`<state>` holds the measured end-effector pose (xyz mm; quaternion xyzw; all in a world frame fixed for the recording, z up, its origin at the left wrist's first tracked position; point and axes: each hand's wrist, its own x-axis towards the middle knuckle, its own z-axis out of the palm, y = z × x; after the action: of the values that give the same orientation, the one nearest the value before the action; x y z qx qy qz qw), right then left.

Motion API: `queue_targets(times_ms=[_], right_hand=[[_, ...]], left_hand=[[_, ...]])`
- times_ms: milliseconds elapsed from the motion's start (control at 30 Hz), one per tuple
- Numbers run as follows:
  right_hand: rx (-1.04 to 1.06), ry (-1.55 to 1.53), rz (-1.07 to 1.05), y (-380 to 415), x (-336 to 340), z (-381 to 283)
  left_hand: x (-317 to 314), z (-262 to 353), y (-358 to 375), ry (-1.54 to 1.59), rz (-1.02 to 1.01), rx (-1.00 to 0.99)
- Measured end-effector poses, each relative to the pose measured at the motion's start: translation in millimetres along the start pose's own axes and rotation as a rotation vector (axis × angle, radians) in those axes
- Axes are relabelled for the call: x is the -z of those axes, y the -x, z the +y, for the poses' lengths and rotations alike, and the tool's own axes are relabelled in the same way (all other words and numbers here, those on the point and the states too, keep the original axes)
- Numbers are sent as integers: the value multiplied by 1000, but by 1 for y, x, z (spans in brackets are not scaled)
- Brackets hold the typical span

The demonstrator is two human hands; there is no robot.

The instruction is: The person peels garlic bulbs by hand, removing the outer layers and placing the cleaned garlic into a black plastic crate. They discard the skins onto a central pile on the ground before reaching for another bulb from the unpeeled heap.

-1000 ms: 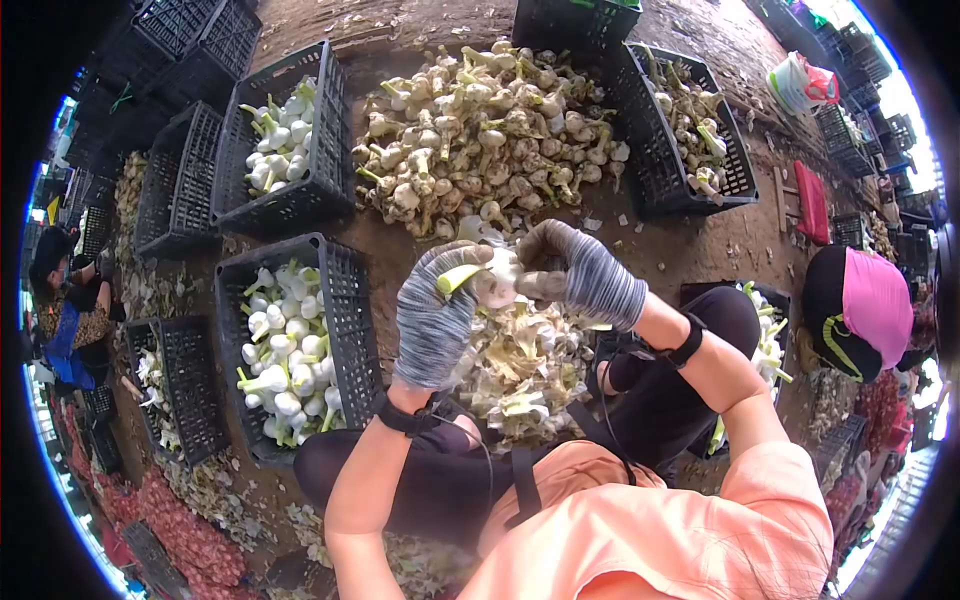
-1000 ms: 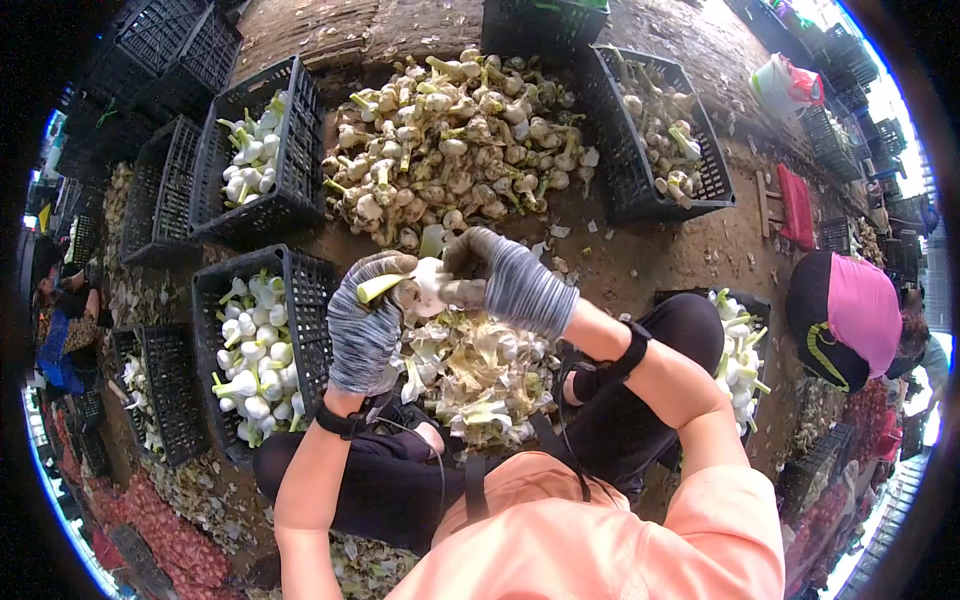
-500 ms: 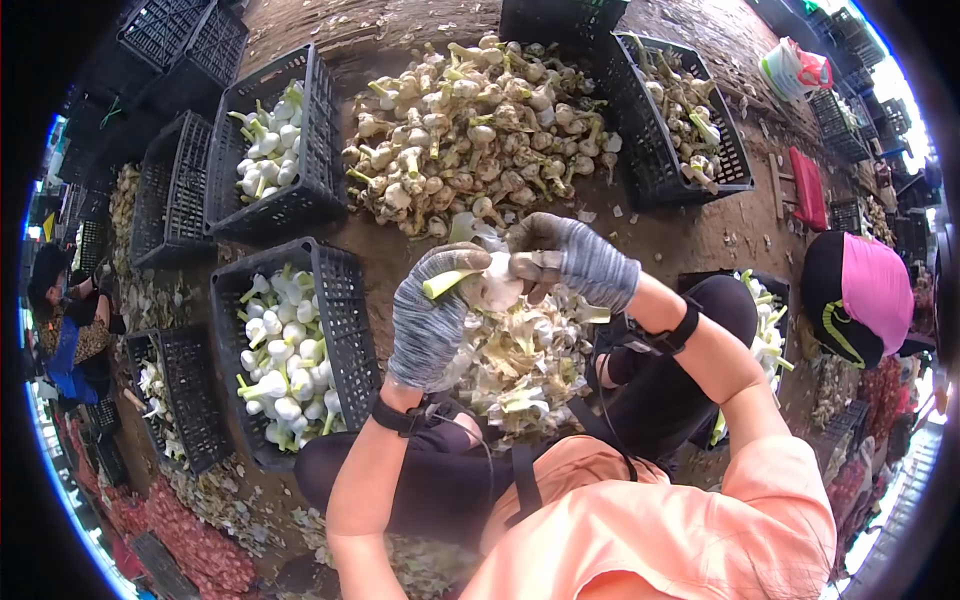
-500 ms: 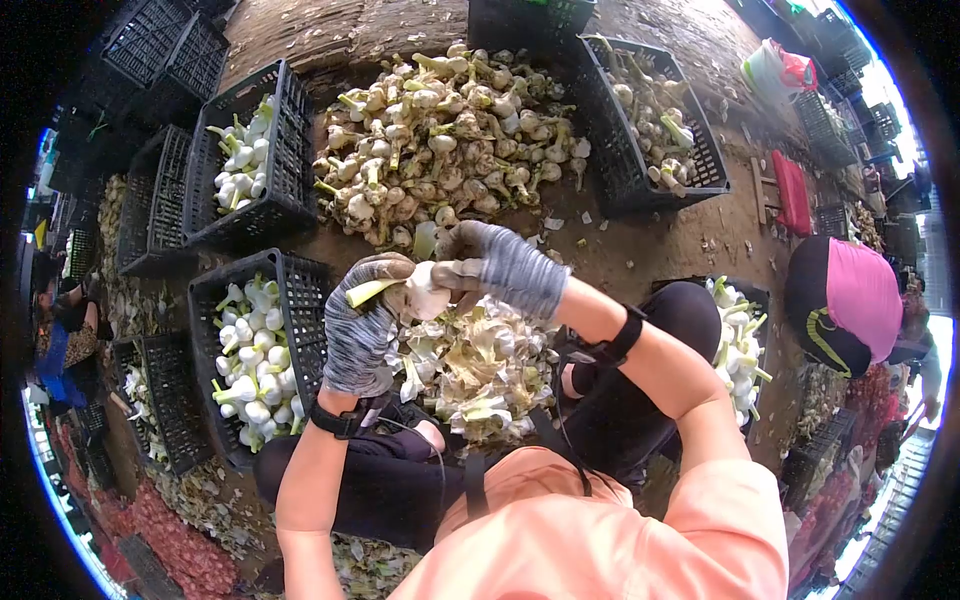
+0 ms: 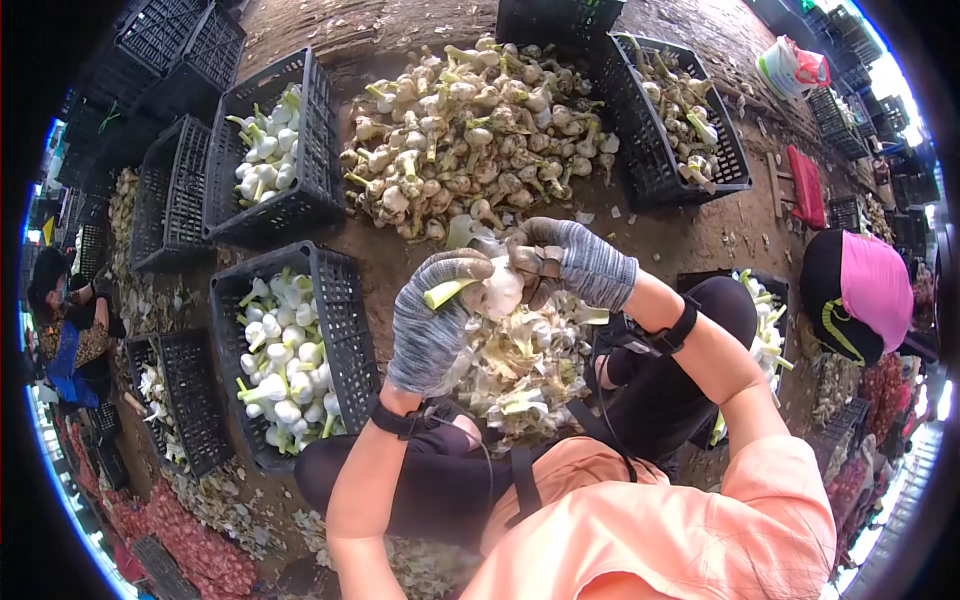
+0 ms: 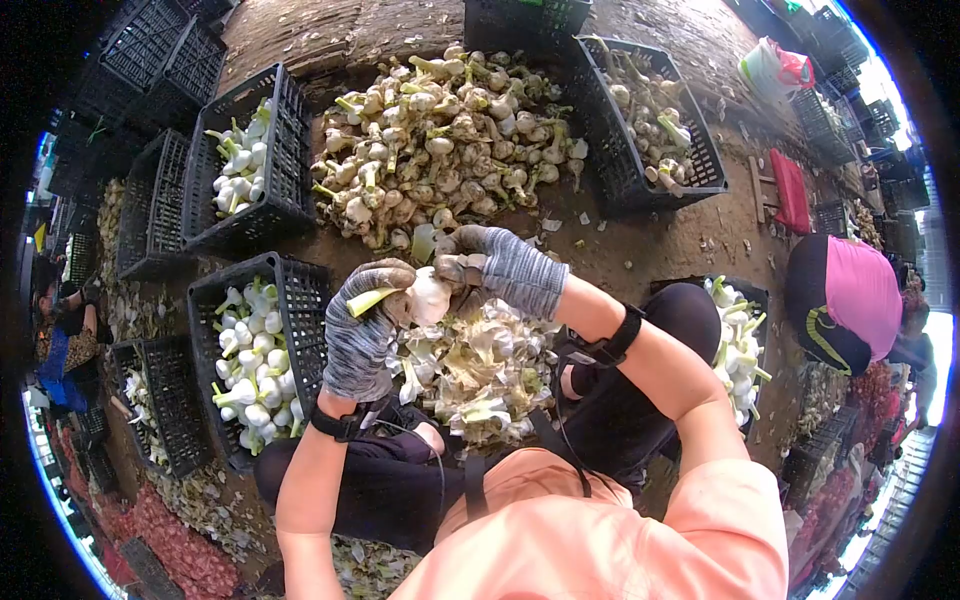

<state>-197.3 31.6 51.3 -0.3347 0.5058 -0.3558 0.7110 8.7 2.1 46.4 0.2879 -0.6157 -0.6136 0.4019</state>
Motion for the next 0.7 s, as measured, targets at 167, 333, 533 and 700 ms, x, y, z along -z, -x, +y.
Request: queue_targets(times_ms=[167,333,533,700], right_hand=[[70,-16,17,5,2,-6],[53,179,79,9,-11,-15],[124,114,-3,2,-4,4],[170,264,-509,17,-3,10]], left_hand=[[6,-2,-2,-21,20,-39],[4,0,-5,-116,-33,-106],[3,-19,3,481,80,213],[1,-24,4,931,210,439]])
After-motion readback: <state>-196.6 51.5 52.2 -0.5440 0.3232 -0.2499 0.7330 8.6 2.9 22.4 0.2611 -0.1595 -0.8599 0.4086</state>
